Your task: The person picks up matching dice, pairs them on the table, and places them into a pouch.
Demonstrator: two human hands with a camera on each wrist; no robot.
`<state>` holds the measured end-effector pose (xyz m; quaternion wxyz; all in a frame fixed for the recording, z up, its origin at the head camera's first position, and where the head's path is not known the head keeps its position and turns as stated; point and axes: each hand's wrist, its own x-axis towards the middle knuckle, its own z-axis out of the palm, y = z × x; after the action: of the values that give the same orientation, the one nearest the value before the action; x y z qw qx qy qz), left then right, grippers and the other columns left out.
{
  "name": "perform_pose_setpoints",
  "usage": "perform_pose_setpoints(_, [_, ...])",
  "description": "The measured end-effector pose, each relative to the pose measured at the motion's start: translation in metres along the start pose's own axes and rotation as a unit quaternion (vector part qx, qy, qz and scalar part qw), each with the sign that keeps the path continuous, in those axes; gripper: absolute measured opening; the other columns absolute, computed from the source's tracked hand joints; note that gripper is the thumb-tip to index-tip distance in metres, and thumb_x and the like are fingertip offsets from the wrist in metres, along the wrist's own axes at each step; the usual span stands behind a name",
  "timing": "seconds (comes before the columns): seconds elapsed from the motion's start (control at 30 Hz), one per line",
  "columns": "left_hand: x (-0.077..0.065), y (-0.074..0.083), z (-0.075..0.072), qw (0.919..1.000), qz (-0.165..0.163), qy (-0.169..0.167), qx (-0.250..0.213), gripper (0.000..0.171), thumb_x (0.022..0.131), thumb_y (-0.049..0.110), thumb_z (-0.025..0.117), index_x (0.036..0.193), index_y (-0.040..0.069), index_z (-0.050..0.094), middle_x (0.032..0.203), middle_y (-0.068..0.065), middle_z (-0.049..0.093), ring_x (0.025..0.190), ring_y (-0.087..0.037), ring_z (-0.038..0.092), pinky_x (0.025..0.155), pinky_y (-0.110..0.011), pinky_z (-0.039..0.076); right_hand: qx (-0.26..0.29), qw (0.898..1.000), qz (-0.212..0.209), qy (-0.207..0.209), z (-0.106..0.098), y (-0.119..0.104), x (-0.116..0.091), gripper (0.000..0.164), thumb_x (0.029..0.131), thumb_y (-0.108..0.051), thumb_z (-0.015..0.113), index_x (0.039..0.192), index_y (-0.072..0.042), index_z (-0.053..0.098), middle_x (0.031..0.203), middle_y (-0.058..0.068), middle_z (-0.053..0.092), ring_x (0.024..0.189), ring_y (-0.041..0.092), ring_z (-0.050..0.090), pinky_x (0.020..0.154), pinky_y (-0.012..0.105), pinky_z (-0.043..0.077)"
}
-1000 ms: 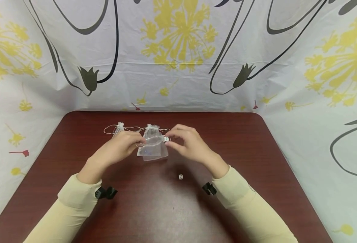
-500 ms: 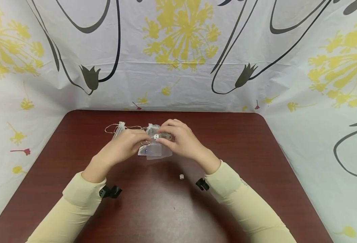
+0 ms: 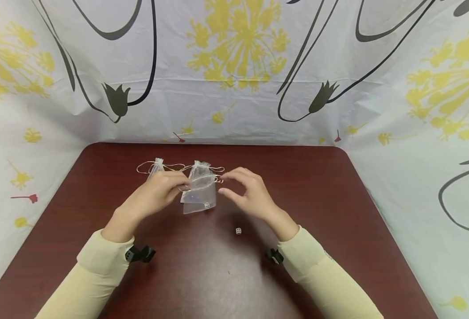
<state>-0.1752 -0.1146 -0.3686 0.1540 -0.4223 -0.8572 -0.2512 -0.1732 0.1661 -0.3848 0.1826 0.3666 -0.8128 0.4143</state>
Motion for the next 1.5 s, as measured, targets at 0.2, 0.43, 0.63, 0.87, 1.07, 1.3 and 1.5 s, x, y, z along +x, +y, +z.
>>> perform_pose_setpoints(0.2, [-0.004,-0.002,-0.001,0.9999,-0.006,0.002,-0.009,0.014,0.087,-0.005,0.074,0.1,0.001,0.076,0.093,-0.007,0.074,0.086,-0.022,0.071,0.08,-0.035,0.059,-0.009,0.999,0.045,-0.021,0.003,0.02,-0.034,0.029,0.083,-0.009,0.084,0.11,-0.01,0.073,0.099,-0.004,0.07,0.086,0.017,0.063,0.069,0.031,0.052])
perform_pose_setpoints(0.43, [-0.006,-0.002,-0.001,0.9996,-0.018,-0.009,-0.017,0.012,0.088,-0.005,0.073,0.099,0.001,0.075,0.092,-0.007,0.073,0.084,-0.021,0.071,0.079,-0.034,0.059,-0.016,0.994,0.075,-0.078,0.009,0.034,-0.072,0.029,0.086,-0.011,0.082,0.113,-0.01,0.072,0.103,0.005,0.071,0.088,0.026,0.065,0.068,0.041,0.055])
perform_pose_setpoints(0.63, [-0.007,-0.002,0.0,0.9992,-0.028,-0.02,-0.019,0.014,0.088,-0.006,0.073,0.099,0.002,0.076,0.092,-0.005,0.073,0.085,-0.019,0.071,0.079,-0.033,0.059,-0.007,0.991,0.087,-0.099,0.013,0.038,-0.087,0.027,0.087,-0.012,0.081,0.111,-0.003,0.072,0.104,0.008,0.071,0.095,0.022,0.068,0.078,0.042,0.055])
perform_pose_setpoints(0.87, [-0.008,-0.003,0.0,0.9997,-0.009,-0.007,-0.024,0.013,0.087,-0.006,0.074,0.097,0.001,0.076,0.089,-0.005,0.072,0.082,-0.017,0.07,0.076,-0.031,0.059,-0.004,0.985,0.093,-0.148,0.014,0.045,-0.099,0.03,0.085,-0.018,0.084,0.11,-0.005,0.073,0.101,0.004,0.07,0.086,0.019,0.064,0.071,0.035,0.055])
perform_pose_setpoints(1.07, [-0.008,-0.004,-0.001,0.9996,-0.001,-0.002,-0.028,0.011,0.088,-0.004,0.074,0.097,0.002,0.076,0.088,-0.006,0.072,0.079,-0.017,0.069,0.074,-0.031,0.058,-0.014,0.977,0.085,-0.195,0.013,0.05,-0.106,0.031,0.081,-0.024,0.087,0.105,-0.01,0.075,0.098,-0.003,0.067,0.08,0.012,0.059,0.068,0.027,0.052])
perform_pose_setpoints(1.3, [-0.009,-0.004,-0.001,0.9997,0.001,0.003,-0.024,0.013,0.087,-0.006,0.074,0.097,0.002,0.076,0.088,-0.003,0.071,0.078,-0.016,0.067,0.073,-0.031,0.058,-0.028,0.973,0.075,-0.217,0.015,0.049,-0.107,0.021,0.083,-0.021,0.085,0.102,-0.014,0.077,0.098,-0.006,0.063,0.089,0.007,0.059,0.076,0.028,0.053])
perform_pose_setpoints(1.5, [-0.01,-0.005,0.0,0.9997,0.007,0.009,-0.024,0.012,0.087,-0.008,0.074,0.095,0.001,0.076,0.087,-0.003,0.071,0.077,-0.016,0.068,0.073,-0.03,0.058,-0.037,0.973,0.076,-0.213,0.015,0.047,-0.107,0.015,0.085,-0.018,0.083,0.099,-0.016,0.077,0.097,-0.006,0.063,0.089,0.007,0.06,0.077,0.029,0.054])
